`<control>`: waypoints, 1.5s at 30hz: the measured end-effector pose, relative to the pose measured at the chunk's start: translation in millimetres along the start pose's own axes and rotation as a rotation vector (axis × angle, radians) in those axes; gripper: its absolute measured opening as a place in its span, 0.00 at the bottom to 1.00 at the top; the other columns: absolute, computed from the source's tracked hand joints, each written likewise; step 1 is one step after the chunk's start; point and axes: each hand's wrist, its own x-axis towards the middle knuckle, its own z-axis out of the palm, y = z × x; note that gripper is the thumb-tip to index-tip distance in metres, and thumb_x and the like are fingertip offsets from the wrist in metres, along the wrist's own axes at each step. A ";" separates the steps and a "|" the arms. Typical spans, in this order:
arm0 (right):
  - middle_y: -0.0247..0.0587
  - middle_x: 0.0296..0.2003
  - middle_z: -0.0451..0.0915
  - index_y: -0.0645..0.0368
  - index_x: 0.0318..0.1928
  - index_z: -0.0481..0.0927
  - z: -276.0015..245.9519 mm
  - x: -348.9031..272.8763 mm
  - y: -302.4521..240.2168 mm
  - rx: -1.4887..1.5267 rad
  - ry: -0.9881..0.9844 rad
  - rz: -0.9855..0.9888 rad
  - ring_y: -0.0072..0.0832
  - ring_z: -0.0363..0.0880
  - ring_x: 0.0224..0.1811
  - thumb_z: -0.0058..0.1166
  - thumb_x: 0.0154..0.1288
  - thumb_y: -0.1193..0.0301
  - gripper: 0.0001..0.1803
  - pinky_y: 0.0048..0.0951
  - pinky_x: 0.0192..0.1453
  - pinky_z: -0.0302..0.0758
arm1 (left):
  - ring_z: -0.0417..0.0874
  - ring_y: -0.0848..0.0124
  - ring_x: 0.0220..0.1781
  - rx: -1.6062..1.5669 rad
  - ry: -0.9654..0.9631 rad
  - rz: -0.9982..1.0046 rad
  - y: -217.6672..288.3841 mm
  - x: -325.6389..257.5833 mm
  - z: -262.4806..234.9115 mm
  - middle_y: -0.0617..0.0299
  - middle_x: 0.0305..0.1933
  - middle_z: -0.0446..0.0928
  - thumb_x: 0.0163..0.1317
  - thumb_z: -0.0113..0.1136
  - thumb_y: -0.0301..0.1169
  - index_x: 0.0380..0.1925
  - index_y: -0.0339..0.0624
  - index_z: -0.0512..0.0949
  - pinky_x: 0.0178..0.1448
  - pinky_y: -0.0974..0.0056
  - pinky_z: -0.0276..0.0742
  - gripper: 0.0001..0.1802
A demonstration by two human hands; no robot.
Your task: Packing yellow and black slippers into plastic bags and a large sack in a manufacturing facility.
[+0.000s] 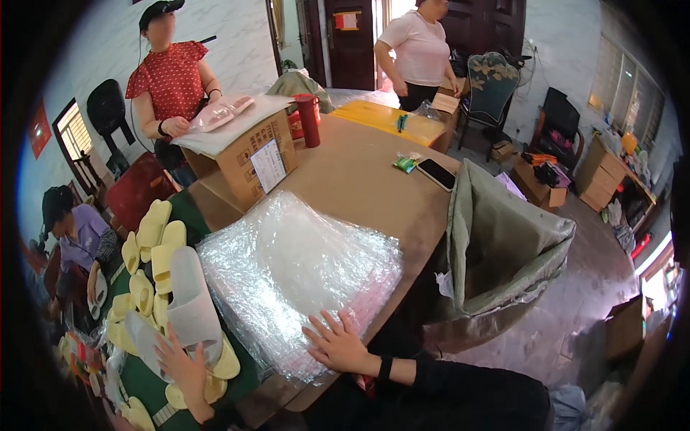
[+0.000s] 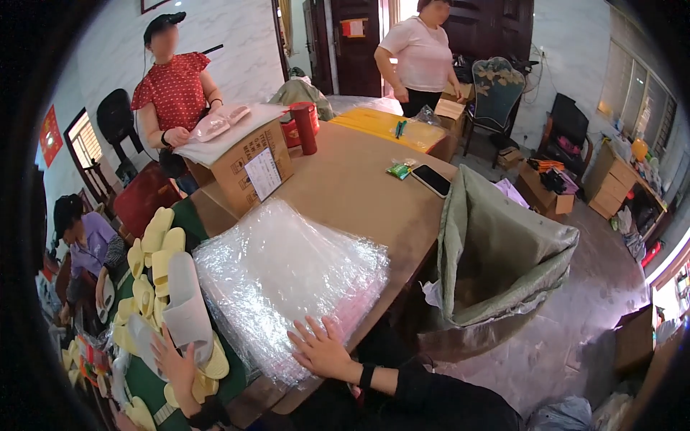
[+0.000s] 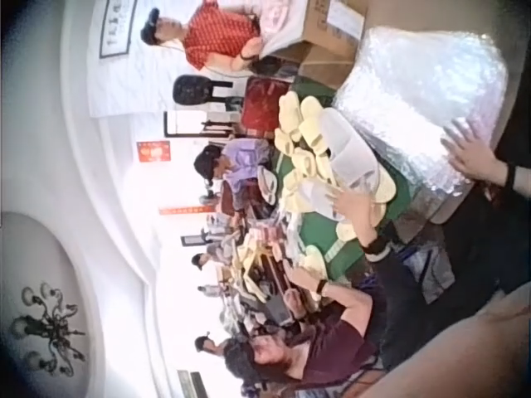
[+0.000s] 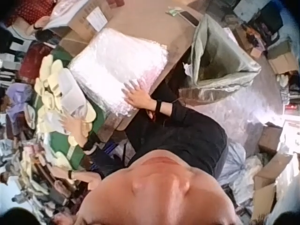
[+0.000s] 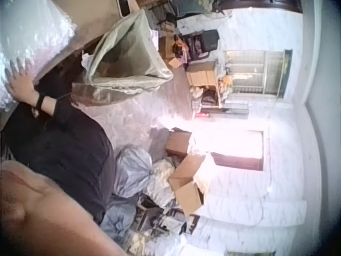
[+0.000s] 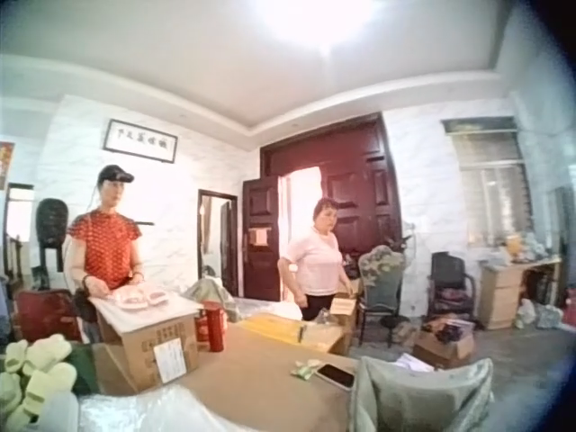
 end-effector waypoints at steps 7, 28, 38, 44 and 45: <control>0.44 0.66 0.63 0.51 0.63 0.69 -2.5 -0.4 0.8 0.006 0.023 0.011 0.44 0.55 0.72 0.48 0.67 0.54 0.27 0.54 0.73 0.46 | 0.56 0.43 0.72 -0.517 -0.150 0.210 -28.5 35.2 46.2 0.43 0.72 0.56 0.57 0.63 0.36 0.73 0.50 0.47 0.72 0.47 0.52 0.47; 0.46 0.66 0.65 0.52 0.64 0.68 5.6 3.6 -0.8 0.011 -0.038 -0.020 0.46 0.56 0.70 0.47 0.66 0.54 0.28 0.60 0.72 0.45 | 0.65 0.46 0.65 -0.546 0.109 0.254 23.3 -25.4 69.7 0.37 0.62 0.64 0.49 0.69 0.34 0.69 0.31 0.50 0.68 0.52 0.60 0.51; 0.47 0.65 0.66 0.52 0.61 0.72 0.2 3.9 7.7 -0.037 -0.053 -0.013 0.49 0.56 0.70 0.51 0.64 0.56 0.27 0.62 0.72 0.44 | 0.72 0.46 0.51 -0.653 0.128 -0.009 42.3 -26.6 50.7 0.45 0.48 0.74 0.56 0.52 0.26 0.58 0.35 0.68 0.54 0.48 0.70 0.27; 0.46 0.66 0.63 0.51 0.62 0.71 -2.5 4.3 -1.2 -0.023 -0.058 -0.024 0.49 0.52 0.72 0.53 0.63 0.57 0.28 0.60 0.72 0.42 | 0.72 0.51 0.52 -0.369 0.349 -0.056 -1.5 -41.8 41.6 0.50 0.52 0.73 0.57 0.52 0.26 0.56 0.40 0.73 0.57 0.50 0.68 0.24; 0.46 0.66 0.63 0.51 0.62 0.71 -2.7 4.4 -0.8 -0.014 -0.058 -0.038 0.49 0.52 0.72 0.53 0.63 0.57 0.28 0.60 0.72 0.42 | 0.70 0.51 0.55 -0.333 0.379 -0.091 -6.0 -44.1 42.8 0.51 0.54 0.72 0.56 0.54 0.28 0.56 0.40 0.73 0.59 0.48 0.66 0.24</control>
